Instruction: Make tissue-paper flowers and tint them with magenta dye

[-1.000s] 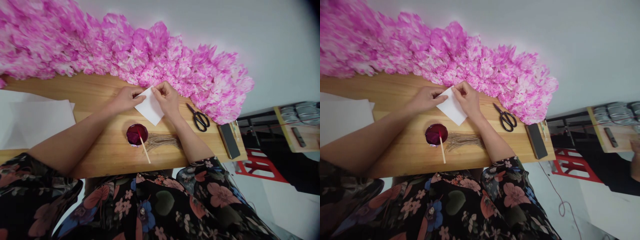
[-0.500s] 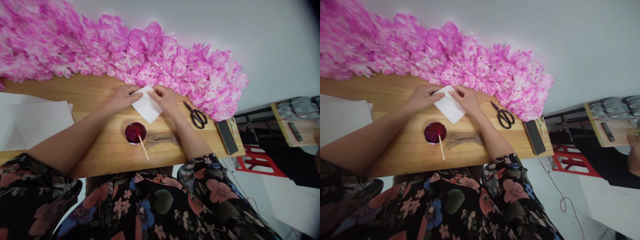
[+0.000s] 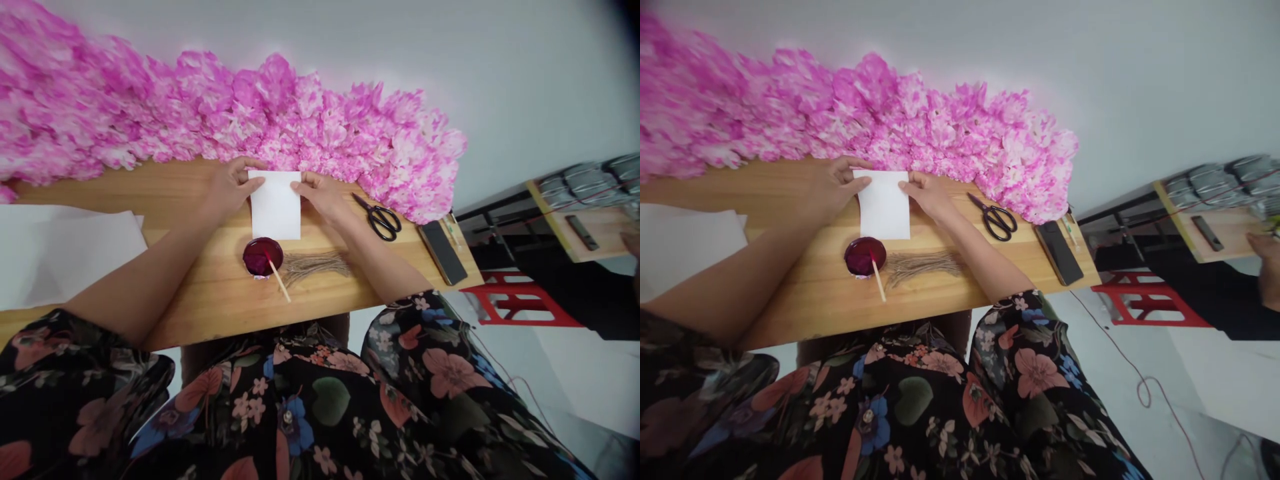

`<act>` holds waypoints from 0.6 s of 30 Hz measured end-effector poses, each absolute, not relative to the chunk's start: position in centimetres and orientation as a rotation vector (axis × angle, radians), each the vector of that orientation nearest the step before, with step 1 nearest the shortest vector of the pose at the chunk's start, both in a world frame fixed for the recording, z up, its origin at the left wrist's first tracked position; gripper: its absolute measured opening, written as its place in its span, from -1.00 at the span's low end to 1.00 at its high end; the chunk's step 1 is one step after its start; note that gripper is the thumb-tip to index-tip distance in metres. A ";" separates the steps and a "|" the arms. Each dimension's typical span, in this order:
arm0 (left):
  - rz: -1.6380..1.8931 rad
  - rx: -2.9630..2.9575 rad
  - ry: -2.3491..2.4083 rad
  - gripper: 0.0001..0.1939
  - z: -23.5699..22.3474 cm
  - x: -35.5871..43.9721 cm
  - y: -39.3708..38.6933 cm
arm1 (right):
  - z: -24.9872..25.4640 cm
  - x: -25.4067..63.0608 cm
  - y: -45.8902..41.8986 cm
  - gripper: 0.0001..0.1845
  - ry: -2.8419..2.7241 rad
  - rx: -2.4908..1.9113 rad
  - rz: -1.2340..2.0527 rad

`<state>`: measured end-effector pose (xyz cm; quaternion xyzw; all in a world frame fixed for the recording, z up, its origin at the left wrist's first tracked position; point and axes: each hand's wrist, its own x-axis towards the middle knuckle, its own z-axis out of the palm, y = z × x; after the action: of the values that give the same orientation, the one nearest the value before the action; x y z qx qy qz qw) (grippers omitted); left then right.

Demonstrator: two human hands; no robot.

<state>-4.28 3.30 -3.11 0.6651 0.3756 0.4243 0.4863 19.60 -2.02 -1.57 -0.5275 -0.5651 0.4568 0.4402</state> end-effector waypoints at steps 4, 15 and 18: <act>0.994 1.692 0.924 -0.62 -2.3 -4.3 2.4 | -1.6 19.6 -2.3 -0.57 -1.412 -1.301 1.113; 1.061 1.770 0.958 -0.36 -2.1 -5.0 2.2 | -3.2 19.2 -2.2 -0.41 -1.395 -1.258 0.838; 1.054 1.729 0.927 -0.43 -2.1 -4.9 2.0 | -3.3 19.5 -2.4 -0.34 -1.436 -1.225 0.854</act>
<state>-4.94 2.01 -2.08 0.6967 0.3735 0.4245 0.4414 19.46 -2.36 -3.30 -0.5088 -0.5963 0.3548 0.5096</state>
